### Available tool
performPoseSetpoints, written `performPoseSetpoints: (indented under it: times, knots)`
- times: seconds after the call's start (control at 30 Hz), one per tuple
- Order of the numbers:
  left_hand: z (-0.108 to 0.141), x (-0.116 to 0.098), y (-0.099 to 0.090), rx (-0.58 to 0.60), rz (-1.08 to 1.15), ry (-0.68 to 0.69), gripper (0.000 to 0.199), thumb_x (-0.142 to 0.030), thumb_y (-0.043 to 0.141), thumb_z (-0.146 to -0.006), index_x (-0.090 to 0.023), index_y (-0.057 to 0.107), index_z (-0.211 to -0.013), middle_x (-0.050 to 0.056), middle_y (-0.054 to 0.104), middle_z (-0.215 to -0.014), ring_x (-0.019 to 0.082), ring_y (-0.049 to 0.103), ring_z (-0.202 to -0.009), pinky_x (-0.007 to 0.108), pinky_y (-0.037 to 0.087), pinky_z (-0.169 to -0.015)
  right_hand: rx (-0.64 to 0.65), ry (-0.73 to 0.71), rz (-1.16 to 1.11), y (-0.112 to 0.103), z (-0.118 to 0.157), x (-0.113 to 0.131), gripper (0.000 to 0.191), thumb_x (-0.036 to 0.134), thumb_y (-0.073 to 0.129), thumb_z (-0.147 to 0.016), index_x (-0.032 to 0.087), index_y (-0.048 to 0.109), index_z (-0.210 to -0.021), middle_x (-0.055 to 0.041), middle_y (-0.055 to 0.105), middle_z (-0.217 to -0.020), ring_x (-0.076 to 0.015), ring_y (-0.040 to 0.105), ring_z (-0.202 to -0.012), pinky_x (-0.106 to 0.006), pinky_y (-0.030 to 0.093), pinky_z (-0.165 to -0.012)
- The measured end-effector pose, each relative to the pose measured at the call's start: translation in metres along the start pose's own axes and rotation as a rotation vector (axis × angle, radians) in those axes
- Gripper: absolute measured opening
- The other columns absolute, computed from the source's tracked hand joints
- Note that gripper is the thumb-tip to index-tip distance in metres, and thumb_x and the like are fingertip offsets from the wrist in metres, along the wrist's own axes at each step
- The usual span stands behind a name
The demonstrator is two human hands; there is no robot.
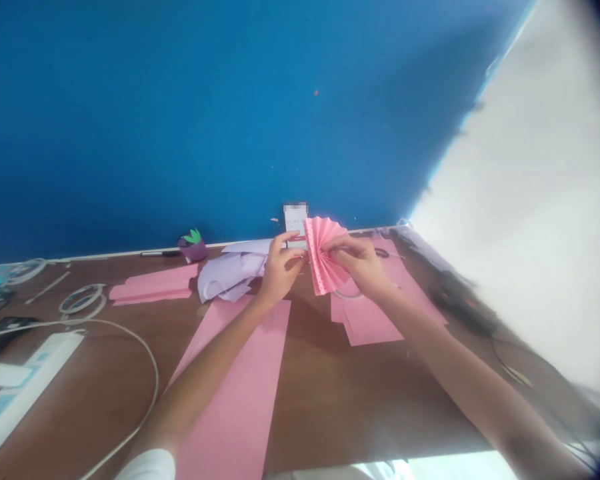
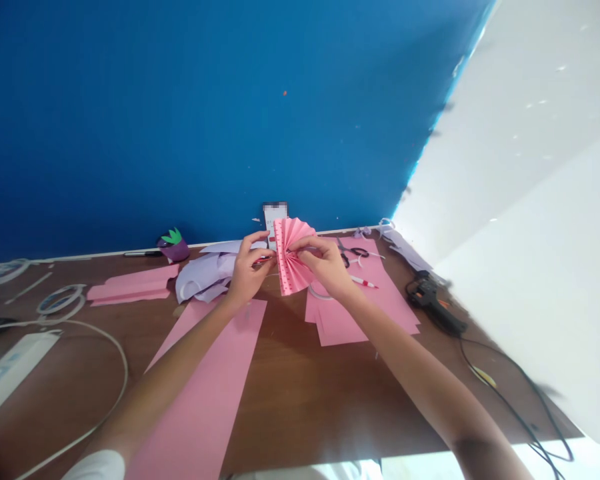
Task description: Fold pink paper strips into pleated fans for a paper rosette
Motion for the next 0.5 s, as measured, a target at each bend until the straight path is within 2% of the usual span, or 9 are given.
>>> performPoseSetpoints:
  times: [0.13, 0.23, 0.37, 0.5]
  knots:
    - [0.001, 0.000, 0.004, 0.008, 0.149, -0.116, 0.016, -0.036, 0.062, -0.088, -0.022, 0.070, -0.089, 0.009, 0.053, -0.131, 0.023, 0.055, -0.123, 0.038, 0.057, -0.092, 0.018, 0.015, -0.007, -0.001, 0.000, 0.001, 0.010, 0.020, 0.065, -0.075, 0.024, 0.075, -0.077, -0.0022, 0.073, -0.089, -0.0180, 0.066, -0.087, -0.035, 0.052, -0.083]
    - [0.000, -0.002, 0.005, 0.004, 0.220, -0.182, 0.021, -0.041, 0.062, -0.088, -0.021, 0.069, -0.089, 0.010, 0.054, -0.130, 0.023, 0.056, -0.123, 0.037, 0.057, -0.092, 0.053, 0.023, -0.023, -0.001, 0.001, 0.004, 0.007, 0.026, 0.068, -0.078, 0.025, 0.075, -0.081, -0.0025, 0.072, -0.091, -0.0173, 0.065, -0.086, -0.036, 0.052, -0.085]
    - [0.000, -0.009, 0.003, 0.034, 0.233, -0.190, 0.022, -0.041, 0.059, -0.090, -0.022, 0.069, -0.090, 0.010, 0.055, -0.130, 0.023, 0.053, -0.126, 0.040, 0.053, -0.098, 0.082, 0.004, 0.001, -0.001, 0.002, 0.009, 0.005, 0.028, 0.071, -0.077, 0.023, 0.074, -0.079, -0.0024, 0.071, -0.086, -0.0170, 0.065, -0.084, -0.037, 0.051, -0.086]
    - [-0.001, -0.013, 0.000, 0.081, 0.175, -0.129, 0.019, -0.038, 0.058, -0.091, -0.022, 0.068, -0.090, 0.009, 0.055, -0.130, 0.023, 0.052, -0.127, 0.044, 0.047, -0.105, 0.085, -0.007, 0.032, -0.003, 0.001, 0.009, 0.008, 0.029, 0.074, -0.075, 0.022, 0.074, -0.077, -0.0028, 0.072, -0.084, -0.0178, 0.066, -0.082, -0.039, 0.052, -0.086]
Point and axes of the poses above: each hand's wrist, its own z-axis away from the middle knuckle, its own y-axis out of the palm, x = y × z, the point moved 1 cm from there along -z, towards the middle knuckle
